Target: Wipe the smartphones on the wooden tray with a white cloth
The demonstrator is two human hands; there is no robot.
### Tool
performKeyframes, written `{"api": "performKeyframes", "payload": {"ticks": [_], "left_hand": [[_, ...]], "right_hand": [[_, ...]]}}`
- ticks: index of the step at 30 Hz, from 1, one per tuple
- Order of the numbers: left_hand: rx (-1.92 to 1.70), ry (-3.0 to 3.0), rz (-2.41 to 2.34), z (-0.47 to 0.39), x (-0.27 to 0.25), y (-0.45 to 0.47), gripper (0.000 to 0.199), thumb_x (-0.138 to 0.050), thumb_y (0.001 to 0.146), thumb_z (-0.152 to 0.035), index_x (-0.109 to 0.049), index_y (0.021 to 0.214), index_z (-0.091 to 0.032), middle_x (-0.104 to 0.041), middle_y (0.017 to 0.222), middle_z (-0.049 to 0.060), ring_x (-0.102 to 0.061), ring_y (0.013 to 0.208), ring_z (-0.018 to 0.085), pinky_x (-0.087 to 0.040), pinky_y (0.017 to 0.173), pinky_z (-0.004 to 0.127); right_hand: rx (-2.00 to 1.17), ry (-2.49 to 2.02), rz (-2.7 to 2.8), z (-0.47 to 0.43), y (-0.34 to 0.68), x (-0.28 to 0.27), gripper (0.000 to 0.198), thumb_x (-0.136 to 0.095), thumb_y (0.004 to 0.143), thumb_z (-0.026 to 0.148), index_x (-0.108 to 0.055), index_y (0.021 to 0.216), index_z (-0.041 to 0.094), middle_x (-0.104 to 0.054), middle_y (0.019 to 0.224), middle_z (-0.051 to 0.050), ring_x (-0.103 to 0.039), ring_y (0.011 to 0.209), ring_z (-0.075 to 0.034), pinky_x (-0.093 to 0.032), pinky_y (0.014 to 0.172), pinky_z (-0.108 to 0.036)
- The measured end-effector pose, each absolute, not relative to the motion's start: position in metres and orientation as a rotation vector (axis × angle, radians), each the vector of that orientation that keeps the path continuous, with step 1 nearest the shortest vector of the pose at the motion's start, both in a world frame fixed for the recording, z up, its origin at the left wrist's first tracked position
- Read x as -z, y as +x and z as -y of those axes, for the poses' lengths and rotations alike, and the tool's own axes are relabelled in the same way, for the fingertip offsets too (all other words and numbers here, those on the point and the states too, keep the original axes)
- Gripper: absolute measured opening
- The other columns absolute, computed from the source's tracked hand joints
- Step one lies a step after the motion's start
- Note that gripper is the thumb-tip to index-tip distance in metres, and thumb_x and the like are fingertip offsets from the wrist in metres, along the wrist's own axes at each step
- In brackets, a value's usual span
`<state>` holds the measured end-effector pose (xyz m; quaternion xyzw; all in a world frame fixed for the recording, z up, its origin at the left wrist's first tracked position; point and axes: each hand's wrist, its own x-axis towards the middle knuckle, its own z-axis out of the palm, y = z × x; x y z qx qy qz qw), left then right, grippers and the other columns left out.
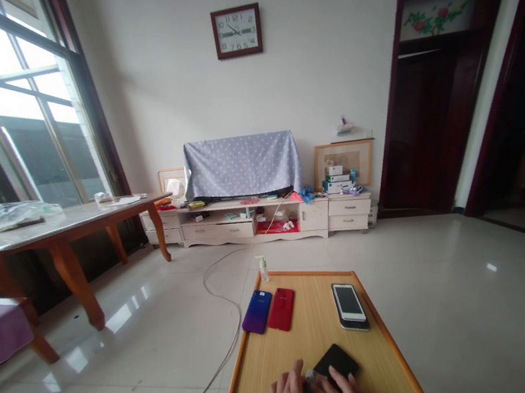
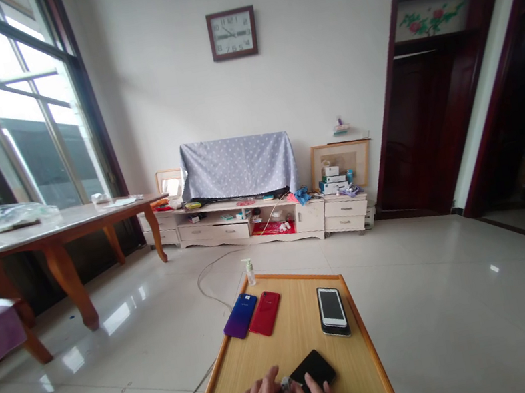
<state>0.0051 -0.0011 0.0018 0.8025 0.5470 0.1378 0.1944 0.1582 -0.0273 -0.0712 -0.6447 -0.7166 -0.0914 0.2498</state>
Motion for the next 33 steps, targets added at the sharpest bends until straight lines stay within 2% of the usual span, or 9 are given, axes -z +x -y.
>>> {"api": "performKeyframes", "payload": {"ticks": [6,10,12,14,17,20,23,27,33], "left_hand": [[-0.454,2.216,-1.513,0.003,-0.005,0.007,0.096,-0.073,0.060,-0.037,-0.040,0.149,-0.016,-0.066,0.131,0.012,-0.056,0.123,0.032,-0.039,0.107,0.041],[-0.427,2.207,-1.561,-0.002,0.005,0.005,0.068,-0.050,0.084,-0.030,-0.040,0.149,-0.014,-0.066,0.132,0.014,-0.058,0.122,0.026,-0.039,0.104,0.038],[-0.406,2.215,-1.554,-0.002,0.005,0.005,0.064,-0.044,0.087,-0.027,-0.041,0.150,-0.014,-0.063,0.136,0.014,-0.057,0.124,0.025,-0.038,0.105,0.038],[-0.400,2.218,-1.535,-0.001,0.002,0.005,0.074,-0.056,0.080,-0.034,-0.041,0.149,-0.014,-0.061,0.139,0.015,-0.055,0.126,0.028,-0.037,0.107,0.040],[-0.430,2.190,-1.511,0.001,-0.002,0.006,0.096,-0.073,0.061,-0.037,-0.041,0.149,-0.015,-0.064,0.135,0.015,-0.055,0.126,0.032,-0.037,0.107,0.042],[-0.465,2.195,-1.493,0.000,0.001,0.006,0.098,-0.076,0.058,-0.037,-0.042,0.148,-0.016,-0.066,0.131,0.014,-0.056,0.123,0.032,-0.039,0.106,0.041],[-0.457,2.219,-1.523,-0.003,0.008,0.006,0.089,-0.071,0.066,-0.038,-0.043,0.147,-0.016,-0.065,0.132,0.014,-0.057,0.122,0.031,-0.040,0.104,0.040],[-0.402,2.242,-1.558,-0.003,0.007,0.006,0.065,-0.048,0.080,-0.024,-0.046,0.146,-0.019,-0.062,0.138,0.012,-0.058,0.124,0.024,-0.039,0.105,0.037],[-0.424,2.227,-1.499,-0.003,0.003,0.008,0.096,-0.074,0.060,-0.040,-0.042,0.147,-0.016,-0.063,0.136,0.015,-0.056,0.124,0.033,-0.039,0.105,0.043]], "right_hand": [[0.172,-1.948,1.924,0.008,0.188,0.034,0.048,-0.032,0.102,0.050,-0.067,0.130,0.032,-0.063,0.136,-0.001,-0.055,0.131,-0.034,-0.047,0.105,-0.056],[0.105,-1.861,1.978,0.016,0.156,0.057,0.040,-0.037,0.101,0.046,-0.069,0.125,0.039,-0.064,0.134,0.003,-0.056,0.130,-0.033,-0.043,0.109,-0.058],[0.037,-1.827,2.004,0.020,0.149,0.059,0.039,-0.036,0.102,0.043,-0.068,0.125,0.043,-0.064,0.133,0.006,-0.055,0.131,-0.032,-0.040,0.112,-0.058],[-0.042,-1.816,2.052,0.018,0.158,0.047,0.041,-0.034,0.102,0.046,-0.062,0.132,0.044,-0.061,0.138,0.006,-0.052,0.134,-0.032,-0.039,0.112,-0.059],[-0.004,-1.950,1.977,0.006,0.185,0.019,0.048,-0.029,0.103,0.048,-0.059,0.138,0.035,-0.057,0.143,0.002,-0.046,0.138,-0.035,-0.037,0.112,-0.061],[0.070,-2.071,1.866,-0.002,0.196,0.011,0.053,-0.027,0.103,0.047,-0.061,0.137,0.027,-0.057,0.144,-0.002,-0.045,0.139,-0.036,-0.036,0.112,-0.062],[0.006,-1.998,1.952,0.004,0.178,0.031,0.050,-0.031,0.102,0.050,-0.060,0.137,0.031,-0.054,0.145,0.000,-0.048,0.137,-0.035,-0.039,0.112,-0.060],[-0.108,-1.860,2.038,0.019,0.155,0.049,0.040,-0.037,0.101,0.049,-0.063,0.132,0.043,-0.059,0.140,0.005,-0.049,0.136,-0.032,-0.033,0.116,-0.060],[-0.044,-2.055,1.876,0.003,0.191,0.015,0.051,-0.029,0.102,0.051,-0.058,0.139,0.033,-0.053,0.147,-0.002,-0.044,0.140,-0.035,-0.034,0.114,-0.064]]}}
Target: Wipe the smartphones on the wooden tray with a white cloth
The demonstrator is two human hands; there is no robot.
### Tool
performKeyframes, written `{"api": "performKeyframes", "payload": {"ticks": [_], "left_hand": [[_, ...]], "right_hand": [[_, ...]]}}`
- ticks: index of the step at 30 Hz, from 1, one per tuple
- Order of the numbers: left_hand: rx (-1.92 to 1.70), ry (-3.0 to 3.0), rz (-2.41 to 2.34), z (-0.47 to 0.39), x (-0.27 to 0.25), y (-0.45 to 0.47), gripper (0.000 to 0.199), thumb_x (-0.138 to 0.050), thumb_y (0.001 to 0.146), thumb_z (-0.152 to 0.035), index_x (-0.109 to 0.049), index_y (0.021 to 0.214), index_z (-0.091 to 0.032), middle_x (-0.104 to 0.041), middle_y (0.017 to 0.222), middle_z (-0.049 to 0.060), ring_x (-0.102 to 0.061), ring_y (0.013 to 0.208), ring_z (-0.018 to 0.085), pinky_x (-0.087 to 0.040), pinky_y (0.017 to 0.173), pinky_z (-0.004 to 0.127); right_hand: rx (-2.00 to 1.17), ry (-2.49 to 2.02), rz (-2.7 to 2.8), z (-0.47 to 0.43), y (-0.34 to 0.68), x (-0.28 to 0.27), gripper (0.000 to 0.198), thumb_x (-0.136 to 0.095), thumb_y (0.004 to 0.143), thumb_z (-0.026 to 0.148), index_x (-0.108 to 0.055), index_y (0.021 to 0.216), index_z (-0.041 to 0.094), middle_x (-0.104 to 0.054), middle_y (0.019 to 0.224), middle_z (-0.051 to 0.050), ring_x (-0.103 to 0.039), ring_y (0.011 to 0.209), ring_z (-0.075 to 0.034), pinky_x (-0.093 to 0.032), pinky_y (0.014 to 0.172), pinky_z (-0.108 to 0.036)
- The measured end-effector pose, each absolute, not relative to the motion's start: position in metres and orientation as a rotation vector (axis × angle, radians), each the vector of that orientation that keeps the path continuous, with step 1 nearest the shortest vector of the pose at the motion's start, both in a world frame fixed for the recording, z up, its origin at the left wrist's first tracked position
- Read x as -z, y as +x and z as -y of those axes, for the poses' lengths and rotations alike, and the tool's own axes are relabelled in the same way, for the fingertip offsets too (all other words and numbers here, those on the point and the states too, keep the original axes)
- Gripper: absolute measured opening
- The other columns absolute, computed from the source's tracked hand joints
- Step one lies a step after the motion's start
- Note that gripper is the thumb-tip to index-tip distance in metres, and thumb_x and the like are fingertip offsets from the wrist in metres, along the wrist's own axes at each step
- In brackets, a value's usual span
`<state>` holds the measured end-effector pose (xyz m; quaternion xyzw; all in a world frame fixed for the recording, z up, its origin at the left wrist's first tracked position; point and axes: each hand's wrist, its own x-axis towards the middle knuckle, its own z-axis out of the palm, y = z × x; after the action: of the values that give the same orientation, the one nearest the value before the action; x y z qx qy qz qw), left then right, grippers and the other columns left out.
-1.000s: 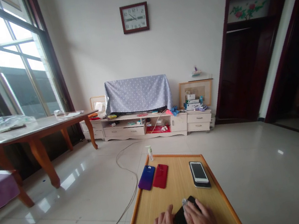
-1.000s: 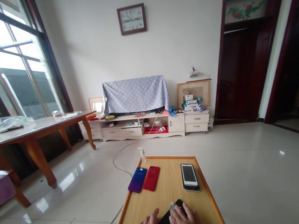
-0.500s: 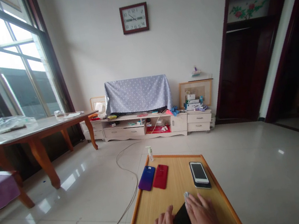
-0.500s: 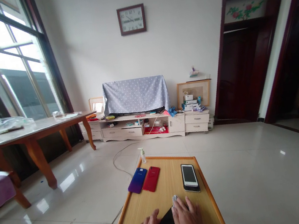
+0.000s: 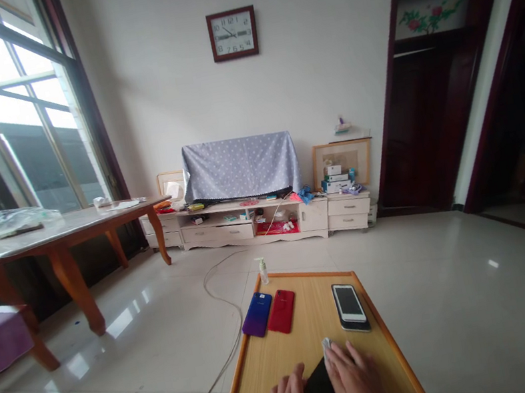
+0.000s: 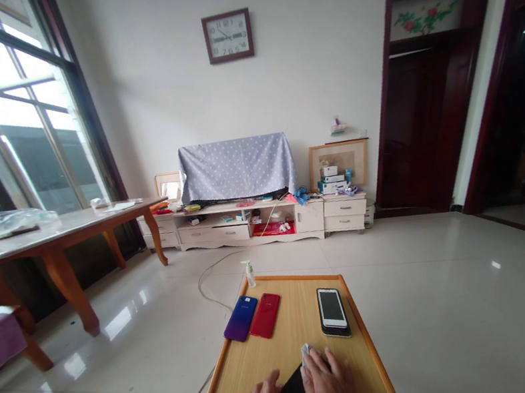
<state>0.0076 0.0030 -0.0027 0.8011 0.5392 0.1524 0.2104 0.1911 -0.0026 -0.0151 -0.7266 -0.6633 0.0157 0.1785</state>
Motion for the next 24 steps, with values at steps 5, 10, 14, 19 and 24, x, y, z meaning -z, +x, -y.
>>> {"api": "performKeyframes", "payload": {"ticks": [5,10,14,19,24], "left_hand": [[-0.384,2.235,-1.519,-0.010,0.014,0.007,0.076,-0.059,0.075,-0.035,-0.043,0.148,-0.017,-0.062,0.139,0.012,-0.055,0.126,0.029,-0.039,0.105,0.039],[-0.350,2.250,-1.573,-0.005,0.008,0.008,0.068,-0.050,0.078,-0.027,-0.046,0.146,-0.019,-0.061,0.140,0.011,-0.056,0.126,0.026,-0.038,0.105,0.037],[-0.420,2.212,-1.554,0.000,0.000,0.011,0.094,-0.070,0.061,-0.040,-0.043,0.147,-0.014,-0.064,0.135,0.015,-0.055,0.125,0.031,-0.037,0.107,0.041],[-0.340,2.201,-1.546,-0.004,0.001,0.011,0.083,-0.061,0.071,-0.040,-0.042,0.148,-0.016,-0.061,0.139,0.014,-0.054,0.127,0.030,-0.037,0.107,0.039],[-0.305,2.236,-1.562,-0.009,0.008,0.011,0.069,-0.047,0.082,-0.029,-0.040,0.149,-0.016,-0.061,0.140,0.013,-0.054,0.129,0.026,-0.036,0.106,0.037]], "right_hand": [[-0.043,-1.897,2.005,0.006,0.174,0.037,0.045,-0.036,0.100,0.052,-0.062,0.134,0.038,-0.056,0.143,0.000,-0.051,0.135,-0.034,-0.042,0.109,-0.060],[0.034,-1.825,1.965,0.018,0.157,0.046,0.036,-0.042,0.100,0.047,-0.068,0.124,0.044,-0.065,0.132,0.003,-0.054,0.132,-0.033,-0.036,0.112,-0.064],[-0.079,-1.938,1.930,0.009,0.183,0.008,0.046,-0.031,0.102,0.051,-0.058,0.138,0.039,-0.055,0.144,0.000,-0.043,0.141,-0.036,-0.030,0.110,-0.073],[-0.205,-1.846,2.007,0.013,0.173,0.016,0.043,-0.034,0.102,0.051,-0.059,0.136,0.040,-0.056,0.144,0.000,-0.043,0.141,-0.036,-0.026,0.111,-0.075],[-0.116,-1.756,2.024,0.023,0.165,0.035,0.033,-0.042,0.101,0.045,-0.066,0.125,0.048,-0.064,0.134,0.004,-0.049,0.136,-0.034,-0.026,0.113,-0.073]]}}
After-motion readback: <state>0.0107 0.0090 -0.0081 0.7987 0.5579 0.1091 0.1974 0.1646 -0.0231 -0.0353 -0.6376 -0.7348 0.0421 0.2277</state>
